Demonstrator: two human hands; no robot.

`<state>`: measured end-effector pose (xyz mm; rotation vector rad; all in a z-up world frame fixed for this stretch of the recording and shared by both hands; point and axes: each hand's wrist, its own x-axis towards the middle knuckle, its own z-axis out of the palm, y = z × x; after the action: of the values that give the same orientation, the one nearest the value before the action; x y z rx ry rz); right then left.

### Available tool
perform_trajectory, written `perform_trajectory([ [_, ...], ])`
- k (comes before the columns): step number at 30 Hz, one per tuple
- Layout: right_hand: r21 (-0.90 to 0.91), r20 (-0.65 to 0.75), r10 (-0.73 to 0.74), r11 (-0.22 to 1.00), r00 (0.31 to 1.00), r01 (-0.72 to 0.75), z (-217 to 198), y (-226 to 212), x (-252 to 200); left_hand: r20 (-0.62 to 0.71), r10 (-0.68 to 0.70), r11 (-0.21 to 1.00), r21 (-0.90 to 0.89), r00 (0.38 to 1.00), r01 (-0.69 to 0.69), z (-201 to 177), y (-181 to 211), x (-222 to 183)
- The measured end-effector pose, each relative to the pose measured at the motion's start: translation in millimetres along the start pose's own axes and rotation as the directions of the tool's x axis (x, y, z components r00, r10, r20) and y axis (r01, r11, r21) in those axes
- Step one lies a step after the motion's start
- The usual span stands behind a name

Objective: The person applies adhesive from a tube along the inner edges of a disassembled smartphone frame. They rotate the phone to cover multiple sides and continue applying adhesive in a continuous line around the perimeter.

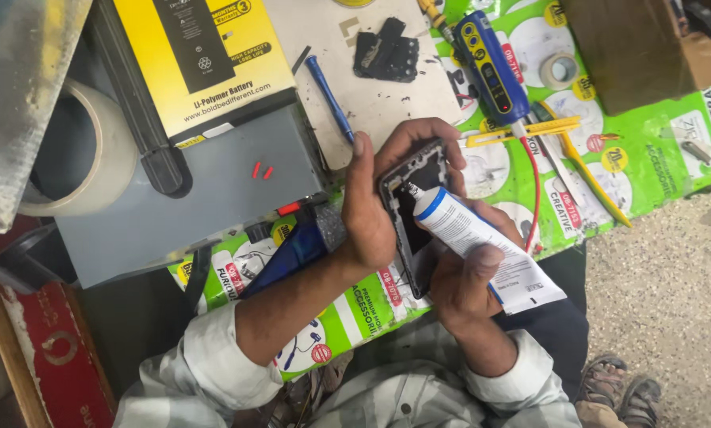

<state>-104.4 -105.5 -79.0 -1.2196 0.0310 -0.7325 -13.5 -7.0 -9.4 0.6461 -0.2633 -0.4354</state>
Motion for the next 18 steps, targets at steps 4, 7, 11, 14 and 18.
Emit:
perform_trajectory([
  [4, -0.012, 0.005, 0.083, 0.997, 0.997, -0.083, -5.9, -2.7, -5.5, 0.02, 0.016, 1.0, 0.0, 1.0, -0.016, -1.1, -3.1, -2.2],
  [7, -0.025, 0.029, 0.088, 0.996, 0.996, -0.088, -7.1, -5.1, -5.7, 0.008, 0.008, 1.0, -0.004, 1.0, -0.007, -0.9, -3.4, -2.1],
  [11, 0.007, 0.059, 0.112, 0.994, 0.992, -0.113, -9.0, -5.9, -6.7, 0.007, 0.005, 1.0, 0.015, 1.0, -0.005, -0.9, -3.7, -2.8],
  [14, 0.046, 0.052, 0.103, 0.993, 0.993, -0.106, -8.3, -5.2, -6.9, -0.003, -0.008, 1.0, -0.004, 1.0, 0.008, 0.2, -4.0, -3.9],
  [18, 0.028, 0.028, 0.116, 0.993, 0.993, -0.117, -6.0, -6.9, -7.7, -0.012, -0.006, 1.0, -0.008, 1.0, 0.006, 2.1, -4.6, -6.1],
])
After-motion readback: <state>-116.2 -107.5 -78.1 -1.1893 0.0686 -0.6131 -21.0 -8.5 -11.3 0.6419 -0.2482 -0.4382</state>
